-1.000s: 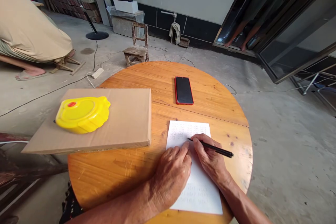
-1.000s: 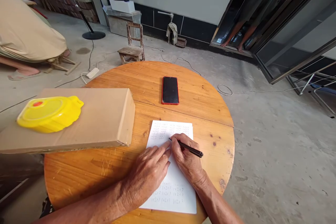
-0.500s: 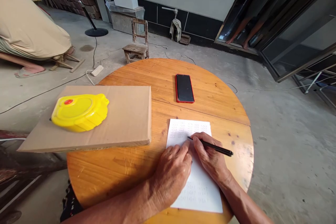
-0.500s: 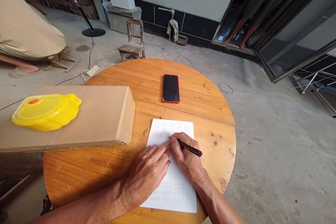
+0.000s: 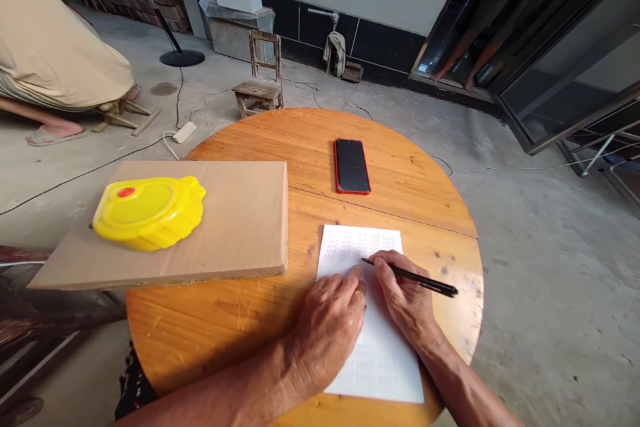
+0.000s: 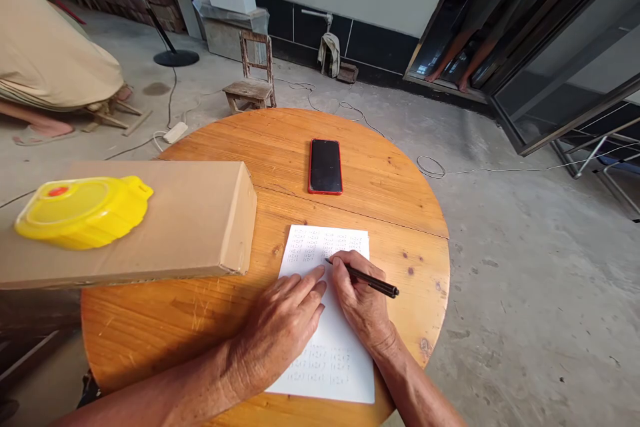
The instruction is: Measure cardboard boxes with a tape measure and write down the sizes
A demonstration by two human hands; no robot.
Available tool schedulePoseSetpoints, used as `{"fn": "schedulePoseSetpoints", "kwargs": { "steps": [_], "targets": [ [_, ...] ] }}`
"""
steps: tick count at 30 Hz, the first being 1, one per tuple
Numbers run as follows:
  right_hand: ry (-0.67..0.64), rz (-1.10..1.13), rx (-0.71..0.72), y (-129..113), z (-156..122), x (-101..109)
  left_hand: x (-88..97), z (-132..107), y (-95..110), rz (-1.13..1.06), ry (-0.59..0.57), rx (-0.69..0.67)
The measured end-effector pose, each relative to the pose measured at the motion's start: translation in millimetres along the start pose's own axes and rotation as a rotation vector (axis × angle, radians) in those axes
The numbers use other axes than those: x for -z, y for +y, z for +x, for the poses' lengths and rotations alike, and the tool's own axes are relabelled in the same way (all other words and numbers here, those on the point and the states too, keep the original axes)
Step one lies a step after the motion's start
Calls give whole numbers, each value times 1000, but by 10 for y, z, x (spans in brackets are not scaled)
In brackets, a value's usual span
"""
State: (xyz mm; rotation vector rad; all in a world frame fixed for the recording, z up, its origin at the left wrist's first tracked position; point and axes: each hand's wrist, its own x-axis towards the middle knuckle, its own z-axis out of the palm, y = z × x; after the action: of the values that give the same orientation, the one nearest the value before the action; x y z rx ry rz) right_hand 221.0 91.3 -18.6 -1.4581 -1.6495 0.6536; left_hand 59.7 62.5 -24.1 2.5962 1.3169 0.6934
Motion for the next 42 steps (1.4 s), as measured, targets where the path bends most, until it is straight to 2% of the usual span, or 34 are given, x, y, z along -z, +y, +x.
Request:
{"fn": "schedulePoseSetpoints", "kwargs": {
  "steps": [22,28,34,42],
  "targets": [
    [-47,-61,66,-25,24,-4,-7,10,-14,-50,13,-5],
    [-21,16,45,11,10,-7,8,10,-4,-53,-1,4],
    [-41,-8,42,-18,17,-8,17,18,-11,-63,-17,5],
    [25,28,-16,15,-16,3,35,40,-16,-51,-27,1]
  ]
}}
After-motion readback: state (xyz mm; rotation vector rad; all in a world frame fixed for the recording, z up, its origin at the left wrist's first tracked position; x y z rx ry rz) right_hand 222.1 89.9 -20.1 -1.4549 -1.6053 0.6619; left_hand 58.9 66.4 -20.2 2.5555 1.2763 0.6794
